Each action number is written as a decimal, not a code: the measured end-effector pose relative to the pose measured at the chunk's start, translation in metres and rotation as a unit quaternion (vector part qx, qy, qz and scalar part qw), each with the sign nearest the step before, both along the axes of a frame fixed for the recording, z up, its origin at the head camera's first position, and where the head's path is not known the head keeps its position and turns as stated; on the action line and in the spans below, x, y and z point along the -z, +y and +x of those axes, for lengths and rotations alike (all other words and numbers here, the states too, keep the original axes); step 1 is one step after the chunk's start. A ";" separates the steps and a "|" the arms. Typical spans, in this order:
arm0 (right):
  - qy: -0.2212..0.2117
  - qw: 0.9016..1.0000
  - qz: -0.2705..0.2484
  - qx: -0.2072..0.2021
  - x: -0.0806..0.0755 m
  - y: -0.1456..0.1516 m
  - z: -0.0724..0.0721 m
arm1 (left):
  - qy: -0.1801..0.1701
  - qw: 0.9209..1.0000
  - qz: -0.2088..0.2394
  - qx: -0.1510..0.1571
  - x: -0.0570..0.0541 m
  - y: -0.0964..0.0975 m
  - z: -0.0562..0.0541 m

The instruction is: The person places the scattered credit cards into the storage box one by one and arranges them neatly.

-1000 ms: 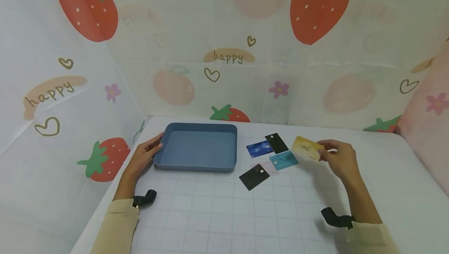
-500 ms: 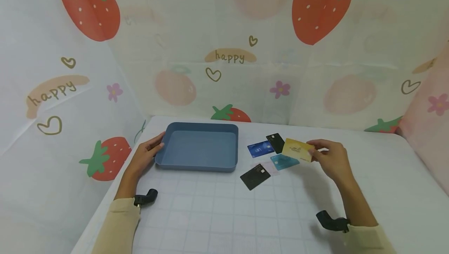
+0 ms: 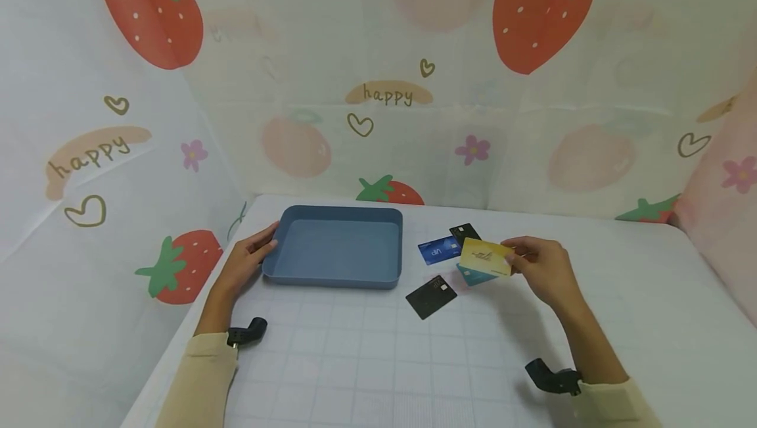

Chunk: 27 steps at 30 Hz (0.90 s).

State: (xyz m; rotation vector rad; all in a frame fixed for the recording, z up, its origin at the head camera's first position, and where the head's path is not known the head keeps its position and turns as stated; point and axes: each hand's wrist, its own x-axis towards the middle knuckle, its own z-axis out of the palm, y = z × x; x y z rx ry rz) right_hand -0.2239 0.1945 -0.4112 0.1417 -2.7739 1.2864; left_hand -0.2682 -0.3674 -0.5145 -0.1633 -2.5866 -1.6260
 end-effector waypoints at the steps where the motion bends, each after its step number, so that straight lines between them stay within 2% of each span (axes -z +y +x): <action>1: 0.000 1.000 0.000 -0.003 0.000 -0.002 0.000 | 0.000 1.000 0.000 -0.001 0.000 0.000 0.000; 14: 0.001 0.999 -0.021 -0.047 0.005 -0.022 0.006 | -0.003 1.000 -0.010 -0.006 0.000 0.000 0.000; 27: -0.022 0.997 -0.036 -0.059 0.004 -0.044 0.015 | 0.007 1.000 0.007 0.001 0.000 0.000 0.000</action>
